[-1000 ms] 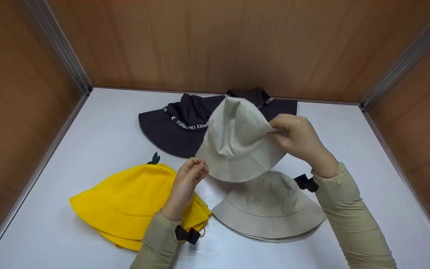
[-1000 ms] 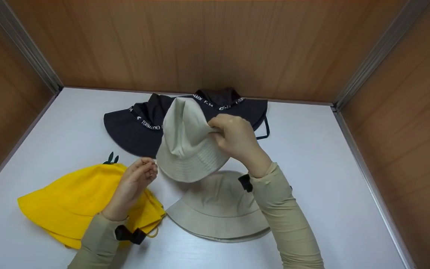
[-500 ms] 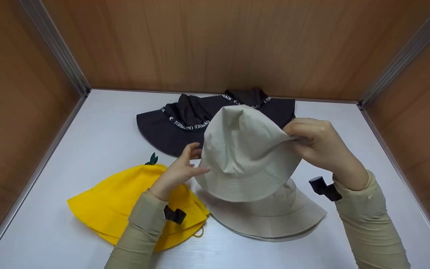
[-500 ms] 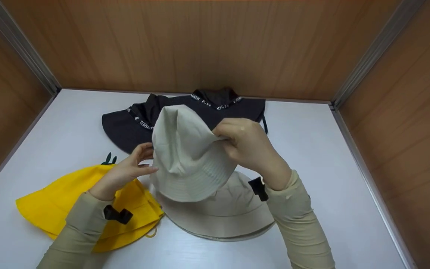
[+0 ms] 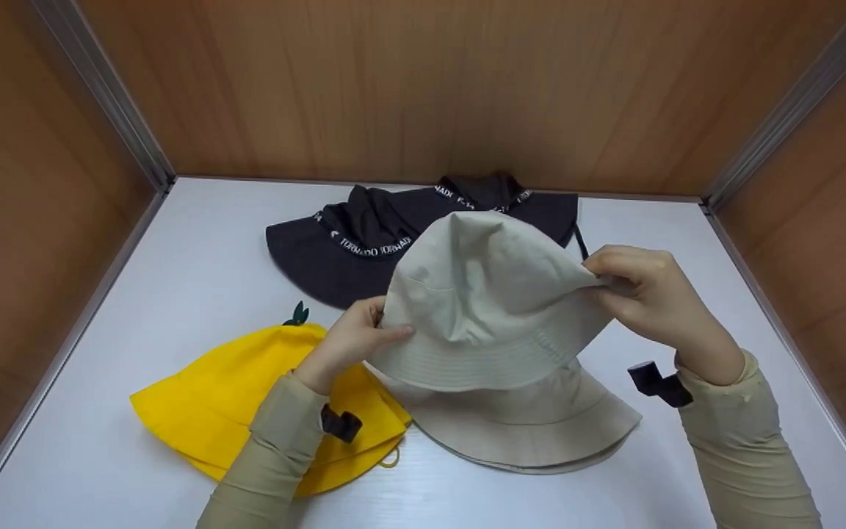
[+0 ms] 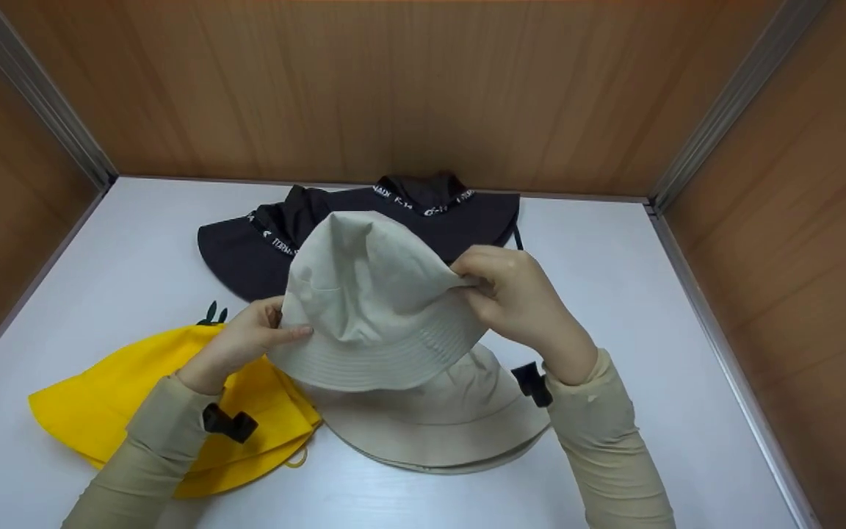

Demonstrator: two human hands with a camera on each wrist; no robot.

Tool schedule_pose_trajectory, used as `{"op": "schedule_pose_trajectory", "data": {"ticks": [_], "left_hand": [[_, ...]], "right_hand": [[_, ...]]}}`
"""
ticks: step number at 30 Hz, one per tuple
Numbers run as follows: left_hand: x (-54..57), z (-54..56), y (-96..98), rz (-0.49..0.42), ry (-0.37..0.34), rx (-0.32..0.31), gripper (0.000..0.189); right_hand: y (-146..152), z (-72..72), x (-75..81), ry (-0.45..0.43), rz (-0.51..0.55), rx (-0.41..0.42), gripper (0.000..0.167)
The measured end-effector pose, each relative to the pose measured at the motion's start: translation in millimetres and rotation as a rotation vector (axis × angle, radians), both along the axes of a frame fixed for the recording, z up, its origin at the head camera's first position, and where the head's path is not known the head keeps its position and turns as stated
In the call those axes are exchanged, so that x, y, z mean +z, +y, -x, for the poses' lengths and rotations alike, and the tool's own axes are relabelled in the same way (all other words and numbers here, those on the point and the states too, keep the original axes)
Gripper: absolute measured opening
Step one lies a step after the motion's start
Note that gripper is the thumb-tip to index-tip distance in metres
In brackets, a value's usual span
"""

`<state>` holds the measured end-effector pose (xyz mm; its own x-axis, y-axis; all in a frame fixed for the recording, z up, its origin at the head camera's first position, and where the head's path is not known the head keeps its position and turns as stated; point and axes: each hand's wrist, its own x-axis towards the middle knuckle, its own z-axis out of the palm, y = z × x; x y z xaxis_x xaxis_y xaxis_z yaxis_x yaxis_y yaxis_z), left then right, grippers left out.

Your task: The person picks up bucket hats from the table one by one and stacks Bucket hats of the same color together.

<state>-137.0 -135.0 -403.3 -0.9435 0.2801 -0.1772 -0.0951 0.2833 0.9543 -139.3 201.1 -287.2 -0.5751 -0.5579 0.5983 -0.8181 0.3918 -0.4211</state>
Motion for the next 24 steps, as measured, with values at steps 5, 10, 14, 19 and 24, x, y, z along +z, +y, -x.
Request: {"op": "schedule_pose_trajectory", "data": {"ticks": [5,10,14,19,24], "left_hand": [[8.8,-2.6,-0.6,0.040,0.050,0.030,0.034],[16.0,-4.7,0.6,0.073,0.080,-0.005,0.036],[19.1,-6.1,1.3,0.109,0.103,-0.067,0.033],[18.8,-9.0,2.4,0.158,0.108,-0.143,0.018],[11.8,-9.7,6.4,0.219,0.116,-0.207,0.012]], "right_hand": [[10.4,-1.5,-14.3,-0.158,-0.003,-0.100,0.029],[21.9,-0.4,-25.5,-0.331,-0.067,-0.248,0.015],[32.0,1.9,-33.9,-0.485,-0.169,-0.304,0.007],[46.9,4.7,-50.4,-0.698,-0.282,-0.279,0.012],[58.1,3.1,-67.7,-0.839,-0.324,-0.239,0.016]]}}
